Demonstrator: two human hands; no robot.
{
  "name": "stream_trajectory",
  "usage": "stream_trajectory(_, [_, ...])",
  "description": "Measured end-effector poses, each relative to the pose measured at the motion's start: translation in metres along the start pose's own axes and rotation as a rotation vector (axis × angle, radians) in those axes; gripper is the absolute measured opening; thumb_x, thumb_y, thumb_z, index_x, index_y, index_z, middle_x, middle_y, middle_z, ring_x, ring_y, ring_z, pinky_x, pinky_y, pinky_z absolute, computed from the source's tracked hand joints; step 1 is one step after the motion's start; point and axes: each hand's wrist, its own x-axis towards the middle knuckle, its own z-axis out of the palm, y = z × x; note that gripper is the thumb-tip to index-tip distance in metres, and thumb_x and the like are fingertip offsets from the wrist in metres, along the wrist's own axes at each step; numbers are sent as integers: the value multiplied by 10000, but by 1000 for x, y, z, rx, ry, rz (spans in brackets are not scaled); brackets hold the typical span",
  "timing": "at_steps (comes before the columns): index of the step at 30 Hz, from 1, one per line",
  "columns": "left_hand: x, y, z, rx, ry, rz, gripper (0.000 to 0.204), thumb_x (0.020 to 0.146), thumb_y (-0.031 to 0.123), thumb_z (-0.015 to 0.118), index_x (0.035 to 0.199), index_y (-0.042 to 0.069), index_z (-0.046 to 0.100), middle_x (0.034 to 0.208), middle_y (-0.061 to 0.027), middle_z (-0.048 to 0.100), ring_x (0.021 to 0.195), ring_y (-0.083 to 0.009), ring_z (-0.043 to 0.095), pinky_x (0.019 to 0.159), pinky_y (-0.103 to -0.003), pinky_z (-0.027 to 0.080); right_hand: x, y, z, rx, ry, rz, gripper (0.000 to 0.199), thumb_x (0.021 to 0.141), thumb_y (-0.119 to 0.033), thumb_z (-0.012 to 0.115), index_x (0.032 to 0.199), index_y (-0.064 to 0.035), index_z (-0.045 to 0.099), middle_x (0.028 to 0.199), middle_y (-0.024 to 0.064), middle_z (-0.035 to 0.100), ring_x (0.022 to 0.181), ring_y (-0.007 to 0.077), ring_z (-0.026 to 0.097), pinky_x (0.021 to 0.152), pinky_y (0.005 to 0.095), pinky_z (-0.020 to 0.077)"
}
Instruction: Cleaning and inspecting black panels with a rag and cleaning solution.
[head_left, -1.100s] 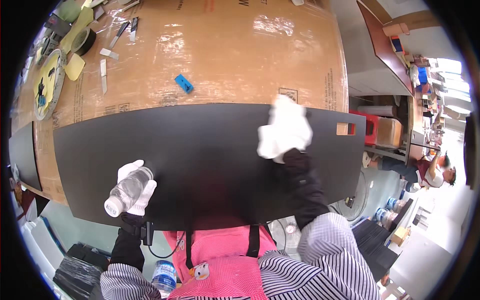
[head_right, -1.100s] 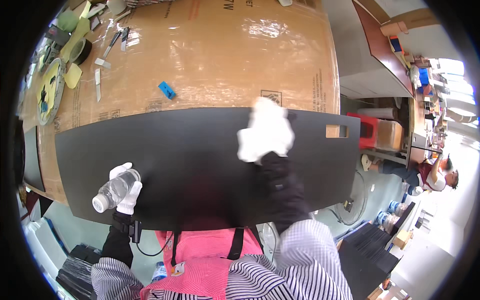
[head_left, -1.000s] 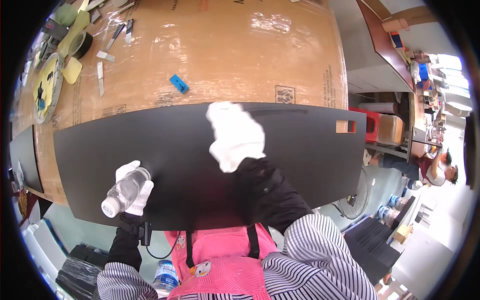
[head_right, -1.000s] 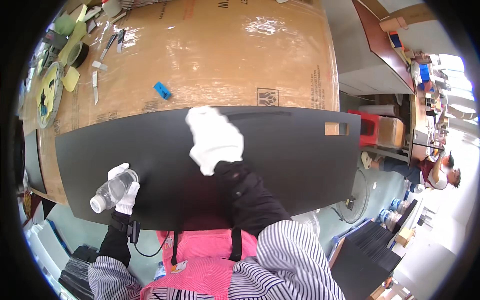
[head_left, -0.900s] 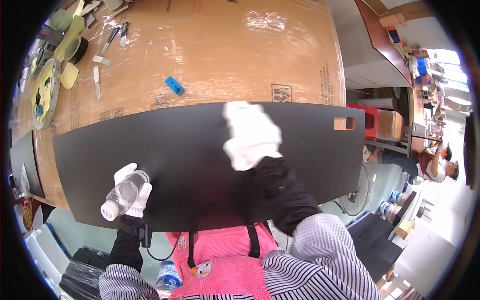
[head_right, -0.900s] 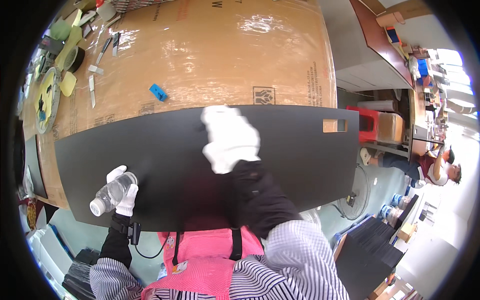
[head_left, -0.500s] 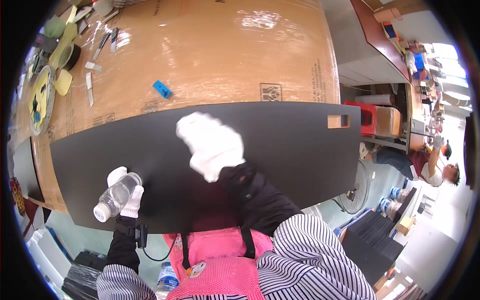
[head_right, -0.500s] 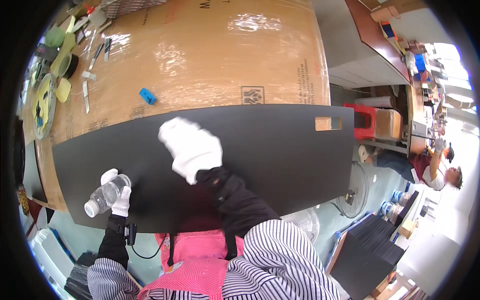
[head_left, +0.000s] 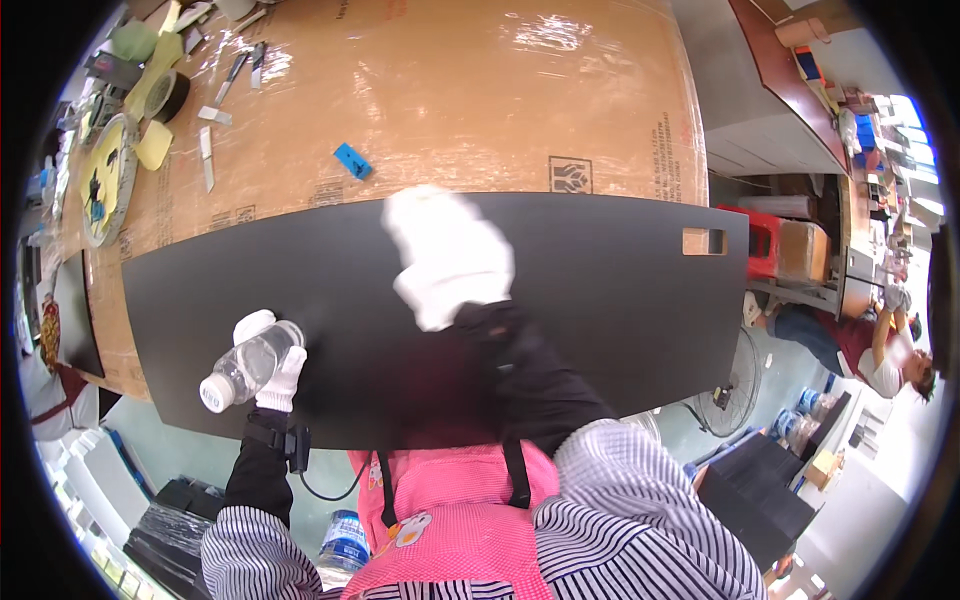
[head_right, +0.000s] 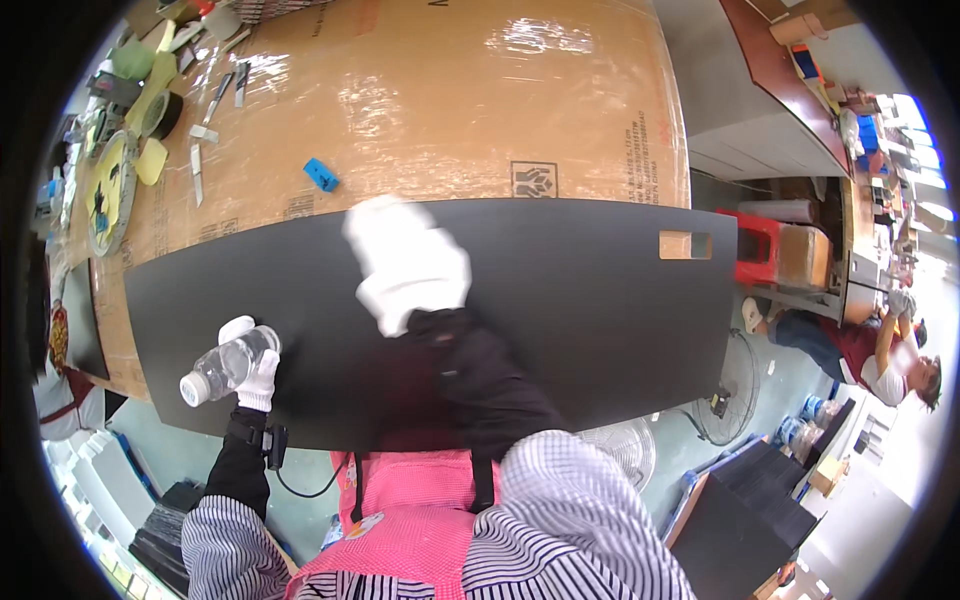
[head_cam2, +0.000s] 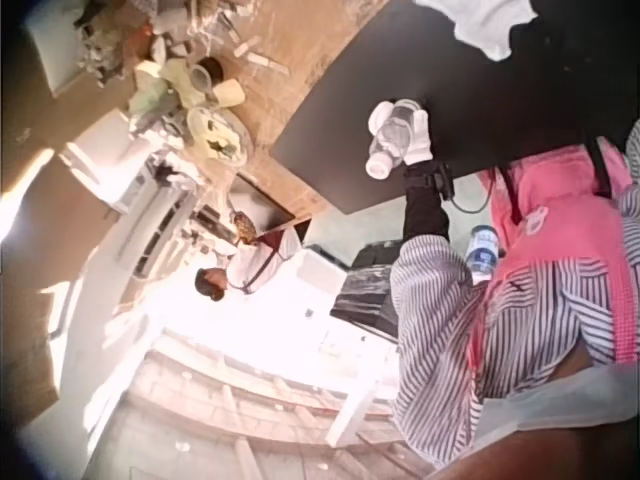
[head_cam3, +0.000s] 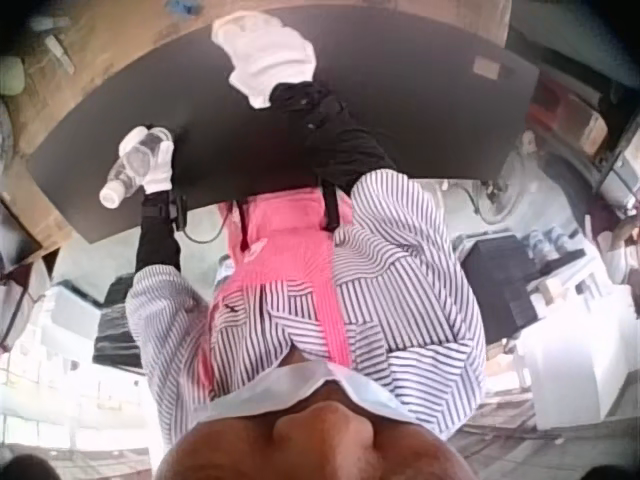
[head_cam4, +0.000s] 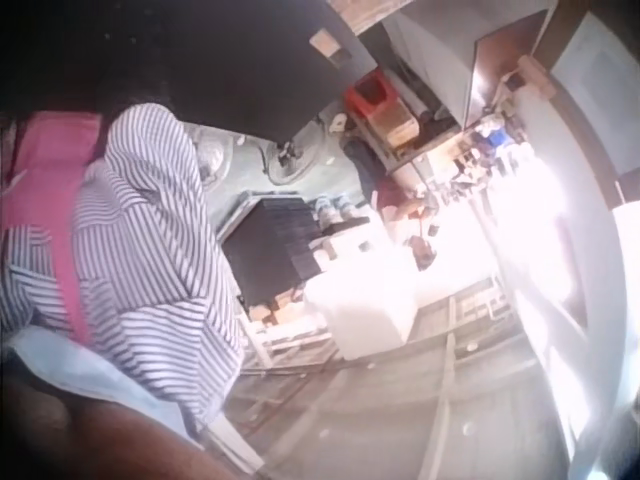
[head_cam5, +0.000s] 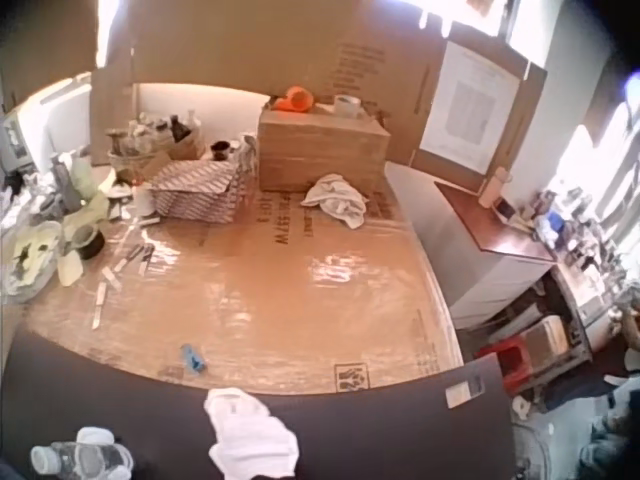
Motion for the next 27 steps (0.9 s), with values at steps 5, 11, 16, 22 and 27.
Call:
stream_trajectory(5, [-9, 13, -4, -97, 14, -38, 889, 731, 446, 993, 1399, 79, 536, 1304, -83, 601, 1223, -261, 595, 1065, -439, 513, -3, -10, -39, 64, -239, -138, 335, 704, -112, 654, 1031, -182, 676, 1098, 95, 714, 972, 385, 707, 823, 479, 593])
stream_trajectory(11, [10, 49, 10, -357, -47, 23, 830, 592, 89, 1049, 1299, 44, 617, 1210, -78, 678, 1089, -207, 684, 967, -355, 583, -47, 217, -50, -212, 373, 613, 316, 1005, -225, 623, 1266, -52, 579, 1106, 152, 600, 831, 319, 599, 803, 360, 582])
stream_trajectory(16, [7, 53, 1, -306, -11, -20, 801, 571, 86, 1043, 1263, 49, 642, 1179, -74, 691, 1051, -211, 697, 939, -347, 592, 19, -55, 13, -62, 29, -53, 305, 801, -212, 749, 1078, -115, 664, 1033, 121, 663, 873, 326, 677, 748, 407, 586])
stream_trajectory(22, [10, 45, -1, -123, -15, 183, 804, 631, 166, 1038, 1304, 54, 613, 1205, -75, 668, 1105, -223, 674, 961, -377, 576, 34, -120, 65, 221, -73, -134, 344, 680, -137, 703, 1021, -111, 661, 1089, 137, 681, 1040, 400, 656, 895, 454, 564])
stream_trajectory(27, [24, 64, 3, -93, 170, 359, 639, 590, 241, 1040, 1111, 39, 731, 1063, -107, 738, 946, -267, 745, 855, -373, 608, 13, -20, -7, -256, -73, -34, 426, 655, -192, 738, 1034, -77, 582, 1064, 172, 624, 1037, 409, 616, 871, 455, 539])
